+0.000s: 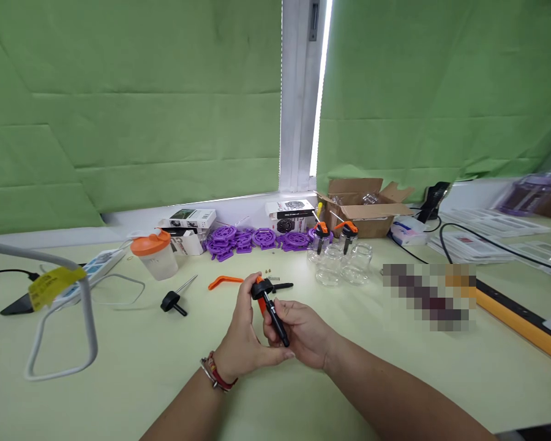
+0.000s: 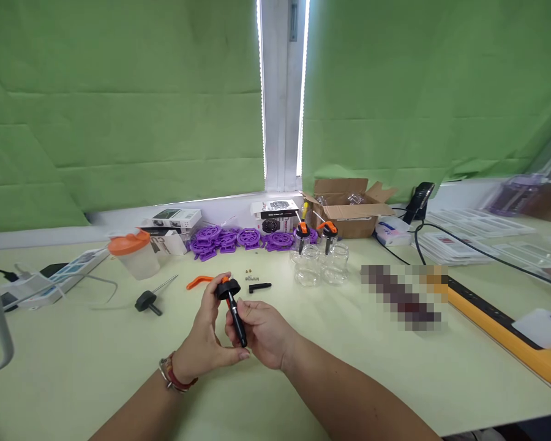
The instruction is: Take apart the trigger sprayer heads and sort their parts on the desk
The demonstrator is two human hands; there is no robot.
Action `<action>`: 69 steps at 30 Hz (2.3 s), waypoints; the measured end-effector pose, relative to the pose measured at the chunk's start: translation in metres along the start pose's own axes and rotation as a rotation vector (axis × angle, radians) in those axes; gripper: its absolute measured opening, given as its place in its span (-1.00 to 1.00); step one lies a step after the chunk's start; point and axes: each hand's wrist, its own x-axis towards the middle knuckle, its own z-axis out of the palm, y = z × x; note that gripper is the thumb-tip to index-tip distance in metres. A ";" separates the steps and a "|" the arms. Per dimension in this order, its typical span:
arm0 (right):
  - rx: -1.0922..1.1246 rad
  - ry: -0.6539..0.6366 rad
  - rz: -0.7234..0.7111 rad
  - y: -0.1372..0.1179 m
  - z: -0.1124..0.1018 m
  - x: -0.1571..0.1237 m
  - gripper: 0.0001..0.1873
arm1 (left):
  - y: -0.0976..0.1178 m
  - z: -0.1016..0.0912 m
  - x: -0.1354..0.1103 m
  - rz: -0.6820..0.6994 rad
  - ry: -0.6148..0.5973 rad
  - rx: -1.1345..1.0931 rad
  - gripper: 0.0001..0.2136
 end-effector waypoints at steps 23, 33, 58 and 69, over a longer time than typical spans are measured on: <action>0.020 0.008 0.035 0.005 0.000 0.003 -0.65 | 0.011 0.002 0.001 -0.049 0.061 0.139 0.00; -0.211 0.115 -0.117 -0.006 -0.005 0.003 -0.57 | 0.009 -0.004 0.006 -0.026 0.192 0.501 -0.17; -0.465 0.216 -0.114 -0.007 -0.010 0.012 -0.59 | 0.003 -0.004 0.009 -0.078 0.038 0.621 -0.06; -0.439 0.222 -0.114 -0.003 -0.017 0.014 -0.57 | 0.001 -0.008 0.009 -0.078 -0.006 0.544 -0.32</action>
